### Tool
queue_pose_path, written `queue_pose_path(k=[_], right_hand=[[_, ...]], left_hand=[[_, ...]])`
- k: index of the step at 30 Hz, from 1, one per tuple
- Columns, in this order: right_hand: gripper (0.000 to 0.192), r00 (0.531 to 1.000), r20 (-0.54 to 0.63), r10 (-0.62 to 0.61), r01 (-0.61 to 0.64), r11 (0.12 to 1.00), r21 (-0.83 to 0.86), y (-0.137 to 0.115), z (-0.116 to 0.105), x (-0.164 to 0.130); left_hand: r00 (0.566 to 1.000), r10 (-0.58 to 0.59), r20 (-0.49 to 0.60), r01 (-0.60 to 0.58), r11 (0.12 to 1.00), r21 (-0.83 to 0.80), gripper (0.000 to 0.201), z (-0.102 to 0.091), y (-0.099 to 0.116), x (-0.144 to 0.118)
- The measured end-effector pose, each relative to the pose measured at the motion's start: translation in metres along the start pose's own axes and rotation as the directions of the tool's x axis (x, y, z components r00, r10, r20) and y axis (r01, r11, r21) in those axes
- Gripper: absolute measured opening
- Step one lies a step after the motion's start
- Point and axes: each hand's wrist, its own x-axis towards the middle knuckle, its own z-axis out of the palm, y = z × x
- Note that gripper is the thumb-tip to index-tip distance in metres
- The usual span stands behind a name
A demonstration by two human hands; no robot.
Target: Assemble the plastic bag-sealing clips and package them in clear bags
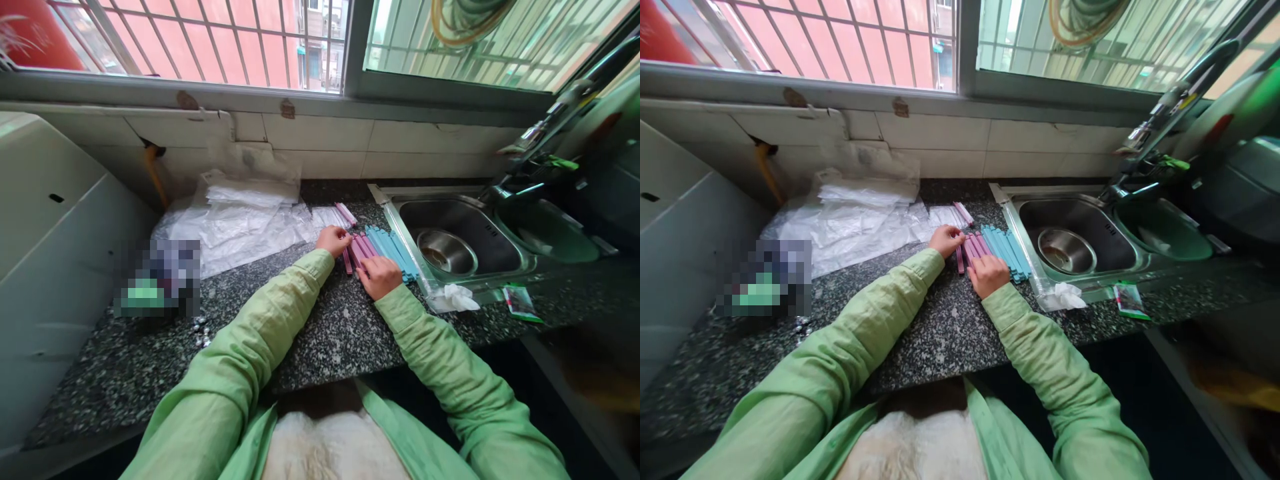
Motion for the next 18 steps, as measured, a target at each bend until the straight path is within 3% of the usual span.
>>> queue_pose_path(k=[7,18], right_hand=[[0.025,0.996,0.066,0.067,-0.064,0.997,-0.043,-0.004,-0.0019,0.0012],[0.028,0.988,0.14,0.067,-0.061,0.997,-0.046,-0.0041,-0.004,0.0028]], left_hand=[[0.999,0.02,0.046,-0.024,0.996,0.088,0.026,-0.0012,0.0054,0.0001],[0.998,0.038,0.059,-0.043,0.995,0.092,0.026,-0.0008,0.0026,0.0011]])
